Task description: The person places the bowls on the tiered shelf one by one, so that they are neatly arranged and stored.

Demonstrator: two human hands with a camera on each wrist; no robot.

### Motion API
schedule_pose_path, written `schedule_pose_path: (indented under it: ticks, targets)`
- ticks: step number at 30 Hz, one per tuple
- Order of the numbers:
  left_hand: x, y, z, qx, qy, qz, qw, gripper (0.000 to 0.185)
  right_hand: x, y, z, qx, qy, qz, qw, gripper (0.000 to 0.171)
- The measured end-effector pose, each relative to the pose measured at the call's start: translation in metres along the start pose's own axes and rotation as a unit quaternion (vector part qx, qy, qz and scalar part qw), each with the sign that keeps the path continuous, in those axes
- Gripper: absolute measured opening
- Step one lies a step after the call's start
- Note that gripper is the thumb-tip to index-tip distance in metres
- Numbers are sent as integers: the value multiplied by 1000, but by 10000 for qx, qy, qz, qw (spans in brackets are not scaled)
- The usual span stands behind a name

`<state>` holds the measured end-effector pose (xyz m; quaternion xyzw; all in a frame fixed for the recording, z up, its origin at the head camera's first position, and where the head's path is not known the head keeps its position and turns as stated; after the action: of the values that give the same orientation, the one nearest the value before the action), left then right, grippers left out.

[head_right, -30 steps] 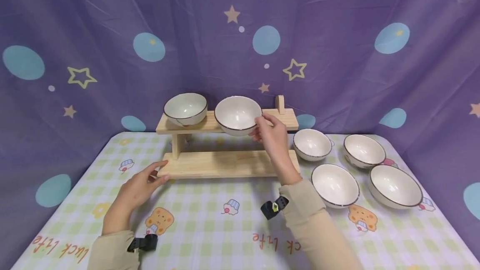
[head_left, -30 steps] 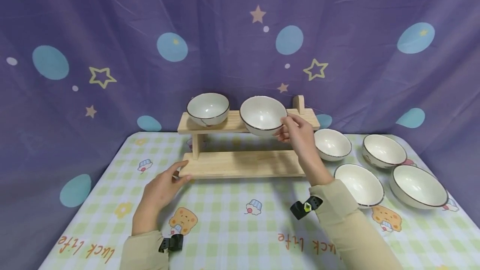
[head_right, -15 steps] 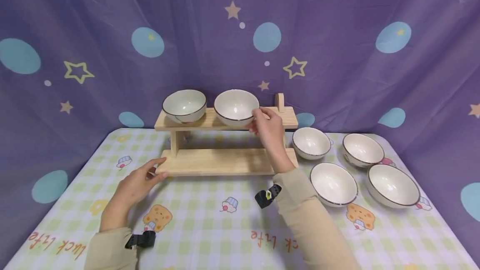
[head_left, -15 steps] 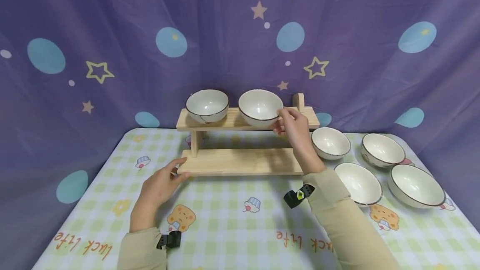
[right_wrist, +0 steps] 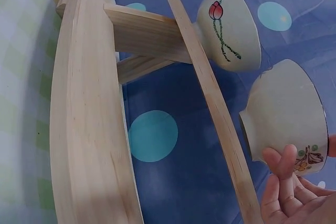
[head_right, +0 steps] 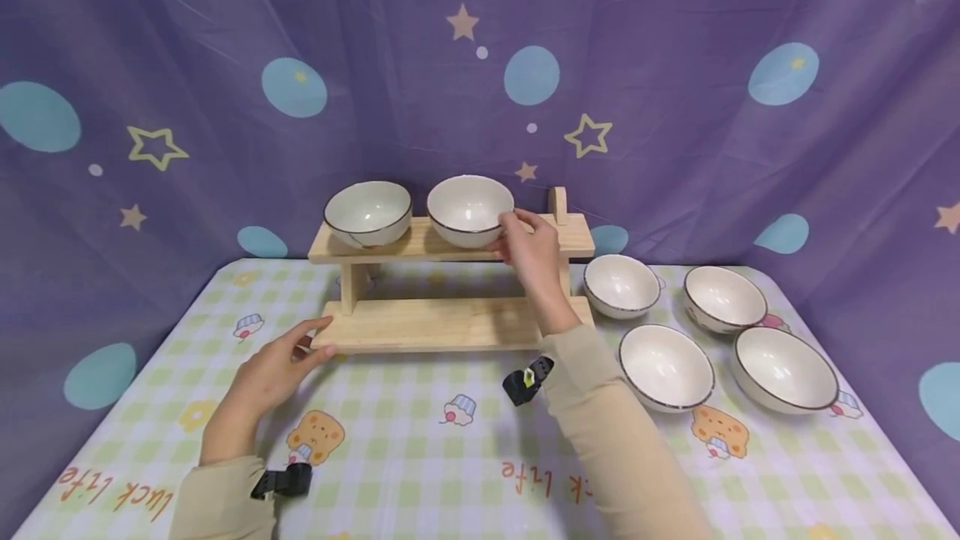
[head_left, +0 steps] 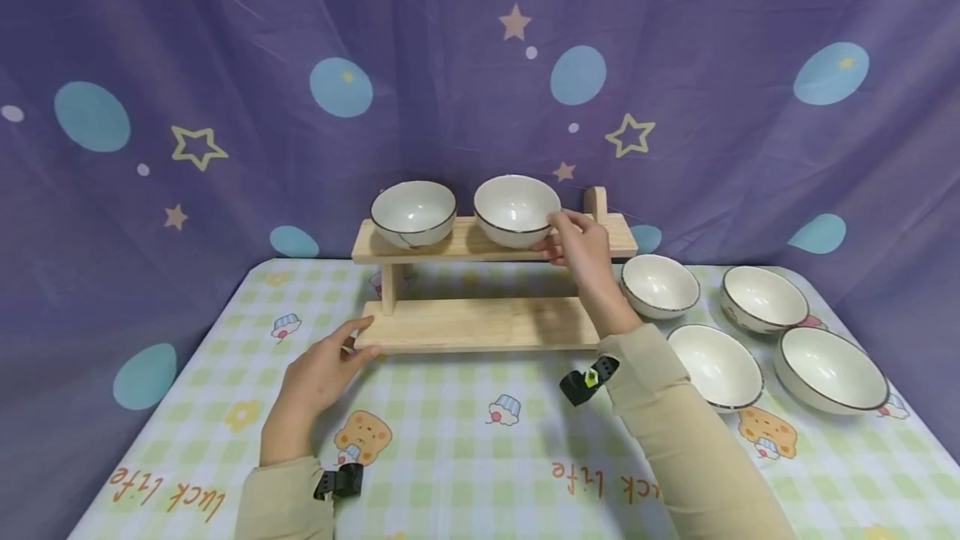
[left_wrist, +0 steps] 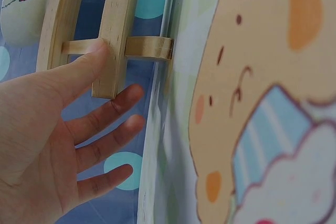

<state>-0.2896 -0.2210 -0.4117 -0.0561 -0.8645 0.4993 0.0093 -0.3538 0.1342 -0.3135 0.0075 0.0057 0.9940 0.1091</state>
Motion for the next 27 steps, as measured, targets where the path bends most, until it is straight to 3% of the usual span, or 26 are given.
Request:
schedule_pose_path:
  ticks: [9, 18, 27]
  targets:
    - [1, -1, -1, 4, -5, 33, 10000, 61, 4, 4, 1, 110, 75, 7, 9999, 46]
    - [1, -1, -1, -7, -5, 19, 10000, 62, 3, 6, 0, -202, 179, -14, 9996, 49]
    - [1, 0, 0, 7, 29, -39, 10000, 61, 5, 8, -3, -159, 251, -7, 9996, 48]
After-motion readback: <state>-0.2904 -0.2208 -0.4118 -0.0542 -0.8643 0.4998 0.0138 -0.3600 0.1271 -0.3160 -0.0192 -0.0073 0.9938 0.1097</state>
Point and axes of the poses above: each hand's wrist, its own x-axis towards the middle knuckle, its own y-axis out of the palm, z = x × y, the point moved 10 cm from there along x, towards the middle knuckle
